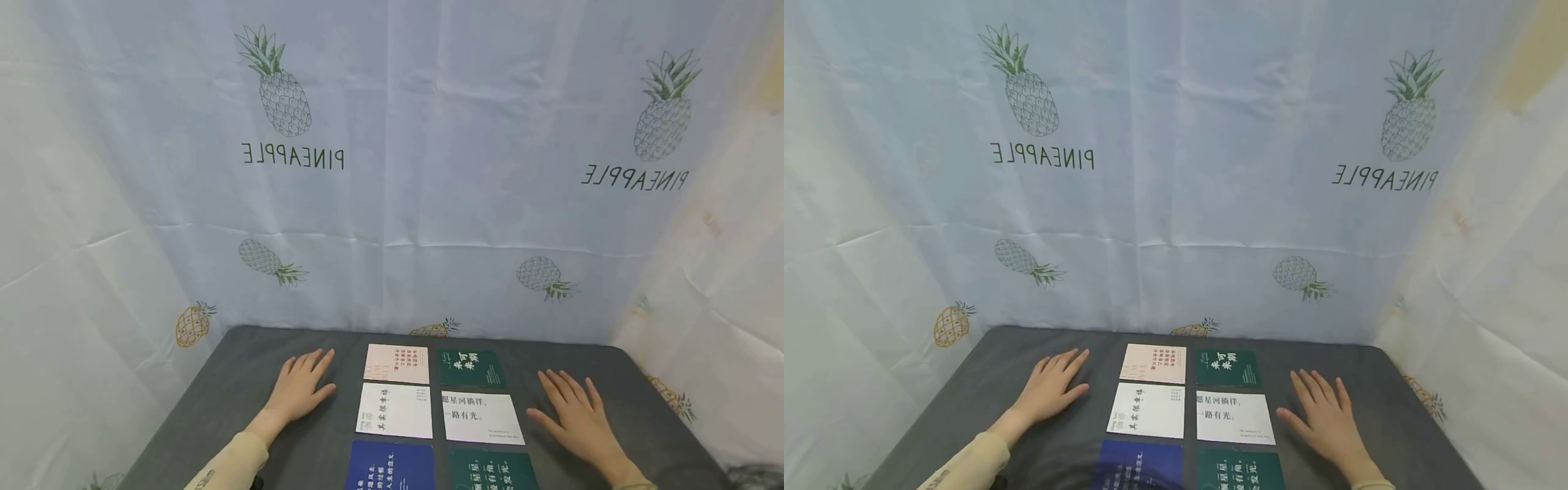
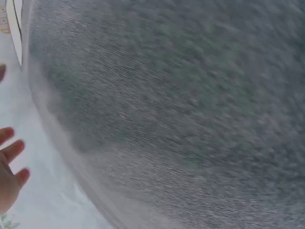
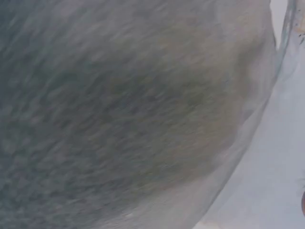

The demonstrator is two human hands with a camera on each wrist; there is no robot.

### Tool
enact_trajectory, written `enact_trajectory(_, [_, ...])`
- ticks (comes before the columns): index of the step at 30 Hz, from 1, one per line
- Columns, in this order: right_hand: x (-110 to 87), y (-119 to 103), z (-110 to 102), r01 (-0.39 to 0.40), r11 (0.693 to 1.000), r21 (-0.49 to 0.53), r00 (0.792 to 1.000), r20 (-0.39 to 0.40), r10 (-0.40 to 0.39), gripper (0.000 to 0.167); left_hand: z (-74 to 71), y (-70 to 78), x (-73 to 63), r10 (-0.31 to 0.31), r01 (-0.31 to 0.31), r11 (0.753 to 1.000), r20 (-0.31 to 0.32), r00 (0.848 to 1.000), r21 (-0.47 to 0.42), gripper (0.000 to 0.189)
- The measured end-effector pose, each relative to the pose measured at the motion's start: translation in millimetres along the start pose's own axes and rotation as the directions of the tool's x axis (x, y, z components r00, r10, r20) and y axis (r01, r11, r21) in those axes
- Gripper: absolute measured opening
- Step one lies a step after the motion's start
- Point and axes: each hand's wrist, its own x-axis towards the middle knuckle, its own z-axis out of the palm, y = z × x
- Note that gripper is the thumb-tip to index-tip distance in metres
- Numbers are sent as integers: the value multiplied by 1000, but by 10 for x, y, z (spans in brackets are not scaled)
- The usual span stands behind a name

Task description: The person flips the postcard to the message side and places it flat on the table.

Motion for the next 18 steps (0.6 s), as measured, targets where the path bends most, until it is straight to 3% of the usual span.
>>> enact_trajectory(5, [109,-142,-70,58,998,-34,985,-159,-63,61,-27,70,79,12,-12,999,-20,1000,41,56])
enact_trajectory(11, [345,-331,-192,114,993,-27,950,-288,-117,45,-66,233,222,-7,7,1000,-83,996,-4,39])
enact_trajectory(14, [474,-441,-231,106,994,5,944,-314,-99,39,-60,315,283,-12,9,999,-109,994,-34,33])
enact_trajectory(18, [625,-627,-254,79,994,70,953,-298,-55,33,-18,387,349,3,-4,1000,-104,995,-9,25])
